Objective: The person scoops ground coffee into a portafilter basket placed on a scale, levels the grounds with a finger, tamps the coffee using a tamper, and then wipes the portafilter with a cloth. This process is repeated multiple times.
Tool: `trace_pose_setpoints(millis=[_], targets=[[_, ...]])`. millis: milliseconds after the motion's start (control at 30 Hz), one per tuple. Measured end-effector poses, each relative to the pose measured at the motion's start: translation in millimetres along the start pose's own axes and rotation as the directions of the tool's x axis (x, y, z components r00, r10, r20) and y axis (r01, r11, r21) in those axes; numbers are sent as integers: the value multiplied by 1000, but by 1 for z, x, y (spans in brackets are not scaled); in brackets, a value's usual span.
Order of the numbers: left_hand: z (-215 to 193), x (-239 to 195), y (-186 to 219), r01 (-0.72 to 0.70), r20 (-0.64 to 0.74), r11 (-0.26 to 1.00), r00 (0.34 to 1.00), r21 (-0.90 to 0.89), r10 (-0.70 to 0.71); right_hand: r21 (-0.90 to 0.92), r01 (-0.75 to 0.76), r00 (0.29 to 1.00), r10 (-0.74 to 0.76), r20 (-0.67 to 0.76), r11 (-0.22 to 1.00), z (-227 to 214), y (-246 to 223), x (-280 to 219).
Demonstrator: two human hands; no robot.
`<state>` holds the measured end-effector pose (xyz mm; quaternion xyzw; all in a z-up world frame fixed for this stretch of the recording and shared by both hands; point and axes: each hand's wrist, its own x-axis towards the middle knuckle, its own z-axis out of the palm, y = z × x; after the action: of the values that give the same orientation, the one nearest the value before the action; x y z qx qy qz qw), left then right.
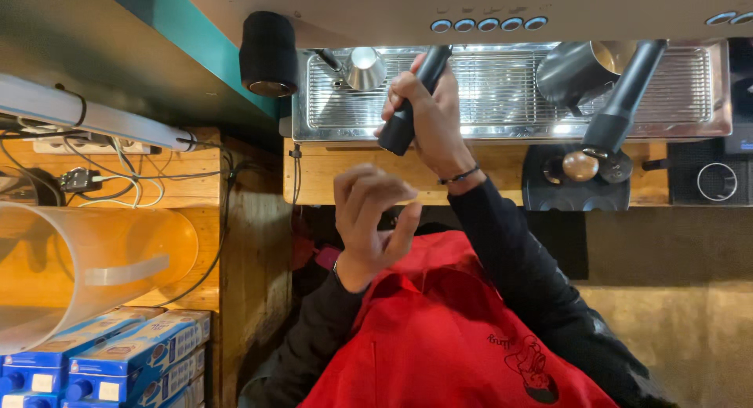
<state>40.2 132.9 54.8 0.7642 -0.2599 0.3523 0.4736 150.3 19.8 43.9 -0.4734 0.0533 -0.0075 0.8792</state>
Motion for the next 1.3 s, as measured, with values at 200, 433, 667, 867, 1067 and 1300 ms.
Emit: trace_pose_setpoints(millis=[200, 433, 667, 867, 1067, 1300], targets=[[31, 76, -13, -41, 125, 924, 992, 380, -7, -300, 55, 956, 37, 291, 952, -11, -38, -15], [73, 103, -44, 110, -75, 812, 994, 574, -82, -376, -145, 966, 214, 148, 915, -59, -34, -26], [67, 103, -46, 48, -65, 866, 998, 498, -18, -458, 245, 644, -496, -582, 855, -160, 11, -57], [51, 56, -40, -38, -178, 977, 981, 209, 77, -656, 328, 771, -593, -230, 680, -197, -47, -46], [45, -6, -38, -161, -305, 965, 926, 209, 221, -489, 392, 802, -550, -232, 779, -214, -21, -29], [32, -57, -29, -110, -280, 979, 948, 170, 155, -500, 335, 846, -488, -213, 799, -159, -8, -39]])
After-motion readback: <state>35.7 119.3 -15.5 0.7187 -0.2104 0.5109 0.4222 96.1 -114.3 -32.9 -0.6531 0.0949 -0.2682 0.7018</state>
